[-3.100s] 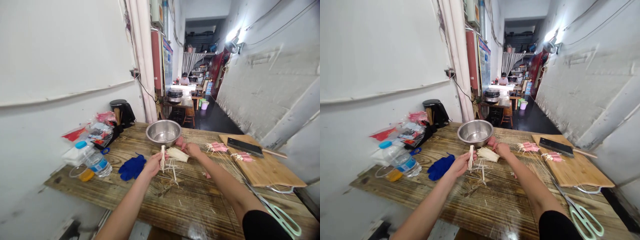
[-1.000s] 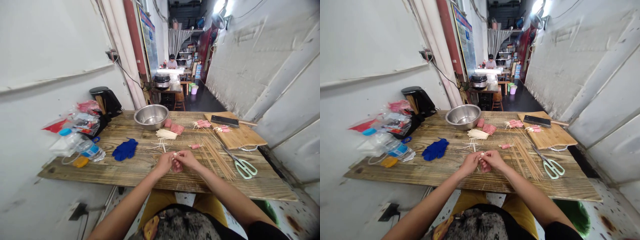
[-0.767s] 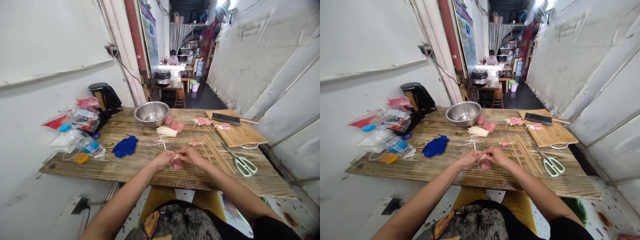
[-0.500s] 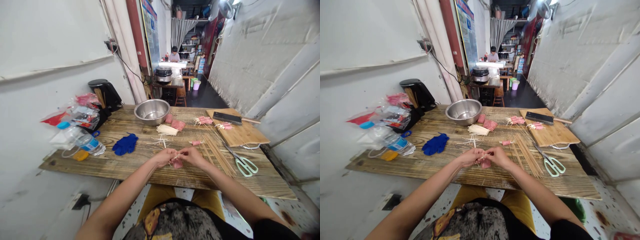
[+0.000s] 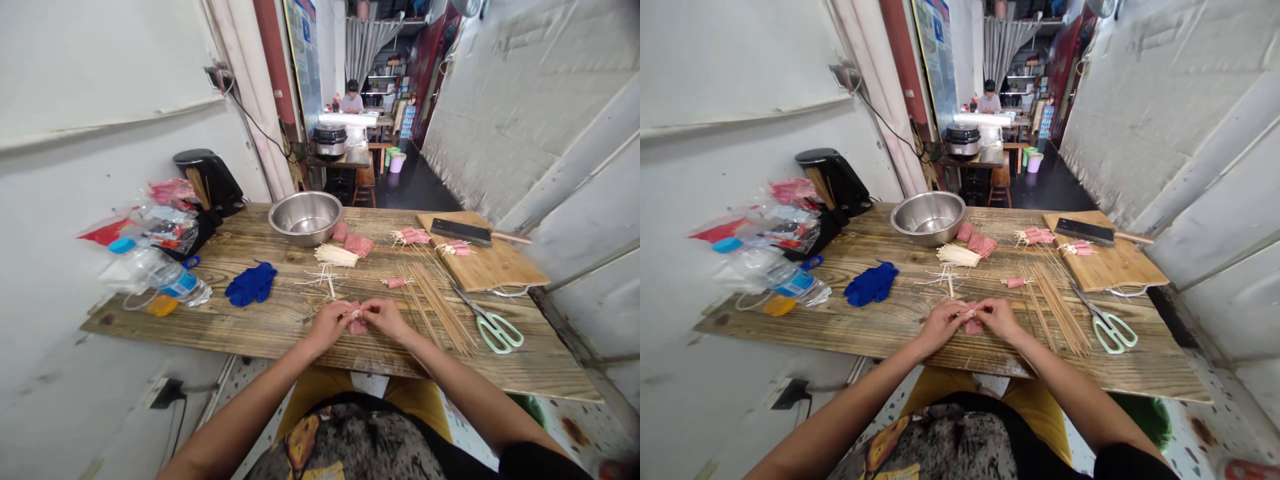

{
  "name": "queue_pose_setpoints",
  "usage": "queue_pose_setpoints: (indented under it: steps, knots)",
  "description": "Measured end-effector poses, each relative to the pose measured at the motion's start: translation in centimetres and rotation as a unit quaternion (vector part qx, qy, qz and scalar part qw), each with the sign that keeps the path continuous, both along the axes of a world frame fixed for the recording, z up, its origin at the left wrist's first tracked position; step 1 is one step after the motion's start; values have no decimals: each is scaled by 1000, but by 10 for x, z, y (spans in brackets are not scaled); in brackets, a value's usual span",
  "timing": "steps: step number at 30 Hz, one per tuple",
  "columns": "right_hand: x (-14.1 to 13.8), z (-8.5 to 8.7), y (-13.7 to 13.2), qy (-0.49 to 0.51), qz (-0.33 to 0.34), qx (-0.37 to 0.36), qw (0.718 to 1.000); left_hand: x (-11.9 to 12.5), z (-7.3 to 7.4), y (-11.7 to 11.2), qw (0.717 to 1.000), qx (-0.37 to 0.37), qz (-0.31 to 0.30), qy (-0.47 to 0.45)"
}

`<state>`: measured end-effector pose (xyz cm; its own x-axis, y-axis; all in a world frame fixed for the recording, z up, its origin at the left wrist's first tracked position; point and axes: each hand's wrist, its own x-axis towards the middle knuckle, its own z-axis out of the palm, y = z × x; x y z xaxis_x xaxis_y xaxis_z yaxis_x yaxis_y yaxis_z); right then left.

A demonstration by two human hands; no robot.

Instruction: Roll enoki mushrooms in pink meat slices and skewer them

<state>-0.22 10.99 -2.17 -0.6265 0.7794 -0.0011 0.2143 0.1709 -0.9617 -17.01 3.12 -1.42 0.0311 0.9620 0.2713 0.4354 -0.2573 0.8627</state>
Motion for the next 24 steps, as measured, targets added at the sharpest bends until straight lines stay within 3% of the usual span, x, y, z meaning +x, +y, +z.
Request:
queue_pose_setpoints:
  steps: [3,7,12,16,24]
  knots:
    - [1,-4,-2,-10,-1,76,997,-2,-6,-2,994,78,-35,73]
    - [5,-4,-7,14,22,156,987,-3,-22,-2,979,155,-16,133]
    - [15,-3,-12,25,64,223,972,-2,-31,-6,967,191,-22,167]
    - [19,-8,-9,5,93,292,952,1,-30,-7,962,204,-26,179]
    - [23,-16,-1,-80,162,450,874,6,-19,-7,942,229,-34,245]
